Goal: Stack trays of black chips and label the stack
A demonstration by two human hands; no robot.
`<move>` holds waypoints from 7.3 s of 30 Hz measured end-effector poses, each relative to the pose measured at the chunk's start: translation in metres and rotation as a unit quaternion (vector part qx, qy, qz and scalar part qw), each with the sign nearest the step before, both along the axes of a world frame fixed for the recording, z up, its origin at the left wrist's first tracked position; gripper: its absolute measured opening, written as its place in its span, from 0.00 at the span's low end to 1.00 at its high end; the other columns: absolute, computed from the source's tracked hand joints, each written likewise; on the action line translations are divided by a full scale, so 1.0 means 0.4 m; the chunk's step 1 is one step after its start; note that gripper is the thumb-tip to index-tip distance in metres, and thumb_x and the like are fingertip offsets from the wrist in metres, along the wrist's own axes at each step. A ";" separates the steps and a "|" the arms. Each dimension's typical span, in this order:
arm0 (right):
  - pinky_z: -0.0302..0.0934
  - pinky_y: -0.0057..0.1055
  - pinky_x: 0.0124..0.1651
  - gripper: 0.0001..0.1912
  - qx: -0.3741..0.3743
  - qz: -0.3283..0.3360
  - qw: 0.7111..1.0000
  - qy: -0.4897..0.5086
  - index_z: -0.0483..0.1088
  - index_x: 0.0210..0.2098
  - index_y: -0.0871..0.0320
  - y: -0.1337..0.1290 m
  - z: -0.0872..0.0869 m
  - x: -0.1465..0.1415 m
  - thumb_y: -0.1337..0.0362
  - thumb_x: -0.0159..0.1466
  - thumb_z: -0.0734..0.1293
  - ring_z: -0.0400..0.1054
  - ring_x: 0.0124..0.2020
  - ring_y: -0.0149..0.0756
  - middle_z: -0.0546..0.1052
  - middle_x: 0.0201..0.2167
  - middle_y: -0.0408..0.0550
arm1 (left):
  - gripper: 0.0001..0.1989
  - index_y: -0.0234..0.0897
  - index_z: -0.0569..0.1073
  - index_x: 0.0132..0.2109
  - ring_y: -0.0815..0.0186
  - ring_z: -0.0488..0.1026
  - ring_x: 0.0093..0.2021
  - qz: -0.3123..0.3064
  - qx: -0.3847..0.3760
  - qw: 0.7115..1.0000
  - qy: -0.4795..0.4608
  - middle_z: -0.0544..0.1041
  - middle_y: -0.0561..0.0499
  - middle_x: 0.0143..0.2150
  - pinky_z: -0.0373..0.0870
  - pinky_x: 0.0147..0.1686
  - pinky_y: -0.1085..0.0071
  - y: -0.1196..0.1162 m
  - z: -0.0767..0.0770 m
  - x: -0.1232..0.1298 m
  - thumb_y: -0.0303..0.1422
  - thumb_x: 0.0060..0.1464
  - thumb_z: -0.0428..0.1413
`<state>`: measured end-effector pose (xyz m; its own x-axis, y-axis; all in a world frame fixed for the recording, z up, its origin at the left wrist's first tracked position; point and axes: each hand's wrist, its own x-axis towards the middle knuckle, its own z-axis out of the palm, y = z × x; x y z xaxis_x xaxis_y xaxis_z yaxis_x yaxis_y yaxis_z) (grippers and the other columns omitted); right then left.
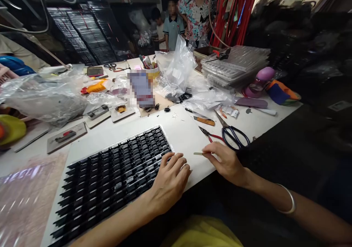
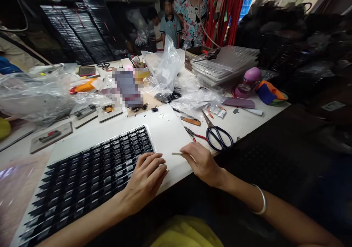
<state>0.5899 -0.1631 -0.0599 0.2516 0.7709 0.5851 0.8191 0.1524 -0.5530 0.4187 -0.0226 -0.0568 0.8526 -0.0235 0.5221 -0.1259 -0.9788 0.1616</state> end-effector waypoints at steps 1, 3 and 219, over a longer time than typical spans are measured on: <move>0.63 0.30 0.32 0.08 -0.041 -0.014 0.996 0.081 0.66 0.42 0.57 0.005 -0.002 -0.005 0.72 0.64 0.61 0.68 0.30 0.33 0.74 0.29 0.46 | 0.06 0.34 0.68 0.40 0.59 0.70 0.47 -0.001 -0.009 1.000 -0.009 0.75 0.46 0.38 0.62 0.49 0.58 0.001 0.001 -0.002 0.21 0.57 0.49; 0.62 0.27 0.29 0.10 -0.116 -0.016 0.965 0.234 0.64 0.45 0.57 0.014 -0.006 -0.011 0.69 0.63 0.62 0.67 0.28 0.31 0.72 0.28 0.43 | 0.07 0.34 0.68 0.40 0.58 0.69 0.47 0.000 -0.016 1.000 -0.012 0.75 0.45 0.39 0.61 0.49 0.58 0.003 -0.002 -0.006 0.20 0.56 0.50; 0.64 0.50 0.50 0.29 -0.085 0.116 0.973 -0.181 0.57 0.60 0.66 -0.003 -0.071 -0.042 0.62 0.63 0.67 0.64 0.55 0.51 0.74 0.49 0.63 | 0.23 0.31 0.63 0.54 0.55 0.61 0.60 0.055 -0.168 0.963 0.202 0.69 0.41 0.58 0.53 0.54 0.52 0.084 0.015 0.033 0.19 0.50 0.43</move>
